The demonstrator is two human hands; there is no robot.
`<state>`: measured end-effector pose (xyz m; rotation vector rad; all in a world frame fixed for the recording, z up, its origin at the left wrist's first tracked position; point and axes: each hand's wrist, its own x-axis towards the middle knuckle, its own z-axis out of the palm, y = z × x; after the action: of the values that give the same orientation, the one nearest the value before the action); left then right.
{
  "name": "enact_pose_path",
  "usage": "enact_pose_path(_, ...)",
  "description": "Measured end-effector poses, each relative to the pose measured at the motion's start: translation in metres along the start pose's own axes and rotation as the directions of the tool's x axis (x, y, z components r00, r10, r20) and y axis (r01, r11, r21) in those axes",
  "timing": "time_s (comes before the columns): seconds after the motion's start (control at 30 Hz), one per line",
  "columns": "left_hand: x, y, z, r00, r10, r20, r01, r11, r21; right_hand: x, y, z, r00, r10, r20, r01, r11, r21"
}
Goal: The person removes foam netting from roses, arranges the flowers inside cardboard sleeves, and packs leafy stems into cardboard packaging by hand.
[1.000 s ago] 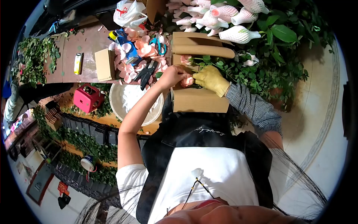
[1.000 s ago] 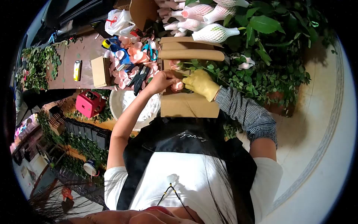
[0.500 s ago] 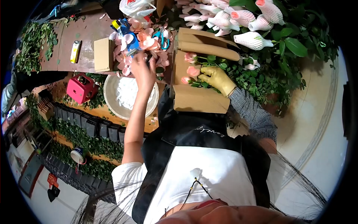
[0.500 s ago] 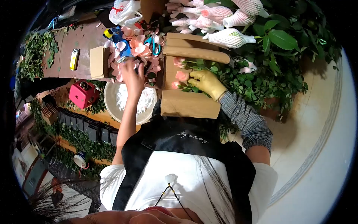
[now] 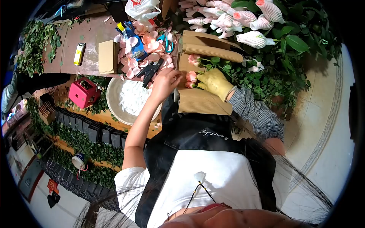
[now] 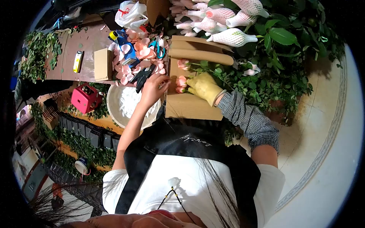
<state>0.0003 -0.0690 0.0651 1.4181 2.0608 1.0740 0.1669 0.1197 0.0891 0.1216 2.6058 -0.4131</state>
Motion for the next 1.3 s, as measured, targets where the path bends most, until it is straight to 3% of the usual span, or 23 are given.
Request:
enact_pose_path(0.03,0.001,-0.002,0.001,1.0,-0.002,-0.002,0.002,1.0,0.0,-0.002,-0.001,-0.001,0.998,-0.007,-0.056,0.009,0.999,0.04)
enact_pose_path(0.1,0.004,-0.007,0.006,0.977,-0.053,0.207,0.048,0.998,0.031,-0.005,-0.005,-0.004,0.999,0.004,-0.048,-0.005,1.0,-0.003)
enact_pose_path(0.13,0.004,-0.004,0.01,0.925,-0.254,0.281,0.277,0.96,-0.043,-0.005,-0.007,-0.006,0.999,0.02,-0.041,-0.021,0.999,-0.041)
enact_pose_path(0.17,0.004,-0.003,0.013,0.924,-0.254,0.285,0.278,0.96,-0.044,-0.004,-0.008,-0.005,0.999,0.022,-0.038,-0.023,0.999,-0.039)
enact_pose_path(0.23,0.001,-0.003,0.016,0.86,-0.325,0.394,0.47,0.804,-0.363,0.005,-0.008,-0.002,0.996,0.084,0.025,-0.083,0.994,-0.065)
enact_pose_path(0.3,-0.001,-0.004,0.021,0.851,-0.33,0.407,0.474,0.818,-0.327,0.012,-0.002,0.01,0.996,0.091,0.006,-0.09,0.994,-0.064)
enact_pose_path(0.37,-0.006,-0.012,0.032,0.886,-0.231,0.402,0.412,0.79,-0.453,0.014,0.002,0.017,0.988,0.054,-0.148,-0.057,0.998,-0.017)
enact_pose_path(0.4,-0.007,-0.019,0.036,0.79,-0.236,0.565,0.58,0.587,-0.565,0.011,0.006,0.02,0.971,0.026,-0.239,-0.017,0.999,0.037)
enact_pose_path(0.57,-0.021,-0.019,0.036,0.822,-0.189,0.537,0.562,0.413,-0.716,0.009,0.013,0.017,0.979,0.021,-0.201,-0.005,0.997,0.079)
enact_pose_path(0.7,-0.034,-0.032,0.056,0.876,-0.222,0.429,0.477,0.533,-0.699,0.008,0.011,0.015,0.978,0.023,-0.205,0.001,0.994,0.114)
enact_pose_path(0.77,-0.031,-0.023,0.052,0.891,-0.213,0.4,0.453,0.38,-0.806,0.007,0.011,0.01,0.975,0.003,-0.223,0.027,0.991,0.132)
enact_pose_path(0.8,-0.029,-0.02,0.049,0.895,-0.21,0.395,0.447,0.38,-0.81,0.006,0.011,0.009,0.975,0.001,-0.224,0.028,0.992,0.125)
enact_pose_path(0.87,-0.018,-0.005,0.03,0.862,-0.395,0.317,0.506,0.694,-0.512,0.006,0.011,0.007,0.974,-0.072,-0.213,0.092,0.992,0.083)
enact_pose_path(0.9,-0.012,-0.003,0.025,0.865,-0.394,0.311,0.502,0.695,-0.515,0.005,0.012,0.006,0.974,-0.076,-0.214,0.094,0.993,0.077)
enact_pose_path(0.97,-0.001,0.001,0.013,0.998,-0.042,-0.04,0.035,0.988,-0.15,0.003,0.01,0.002,0.975,-0.133,-0.175,0.152,0.983,0.101)
enact_pose_path(1.0,0.005,0.007,0.009,0.998,0.028,-0.063,-0.035,0.992,-0.119,0.002,0.009,0.0,0.975,-0.137,-0.177,0.155,0.983,0.094)
enact_pose_path(1.03,0.009,0.005,0.011,0.997,0.029,-0.07,-0.037,0.992,-0.118,0.0,0.006,-0.003,0.971,-0.063,-0.23,0.1,0.983,0.156)
enact_pose_path(1.1,0.016,-0.004,0.02,0.974,0.216,0.065,-0.217,0.976,-0.003,-0.007,-0.001,-0.008,0.943,0.095,-0.318,0.0,0.958,0.287)
enact_pose_path(1.13,0.018,-0.005,0.024,0.967,0.255,0.021,-0.254,0.967,-0.023,-0.009,-0.007,-0.016,0.882,0.182,-0.435,-0.058,0.958,0.282)
enact_pose_path(1.17,0.017,-0.007,0.027,0.966,0.258,0.019,-0.257,0.966,-0.023,-0.007,-0.003,-0.016,0.881,0.182,-0.436,-0.06,0.958,0.279)
enact_pose_path(1.23,0.013,-0.008,0.031,0.972,0.234,0.032,-0.234,0.972,-0.016,-0.001,0.008,-0.015,0.833,0.358,-0.421,-0.265,0.928,0.263)
enact_pose_path(1.27,0.011,-0.009,0.034,0.975,0.218,0.04,-0.217,0.976,-0.016,0.006,0.01,-0.021,0.9,0.377,-0.22,-0.321,0.913,0.251)
enact_pose_path(1.3,0.009,-0.009,0.035,0.974,0.221,0.045,-0.221,0.975,-0.015,0.006,0.013,-0.016,0.897,0.381,-0.222,-0.323,0.911,0.256)
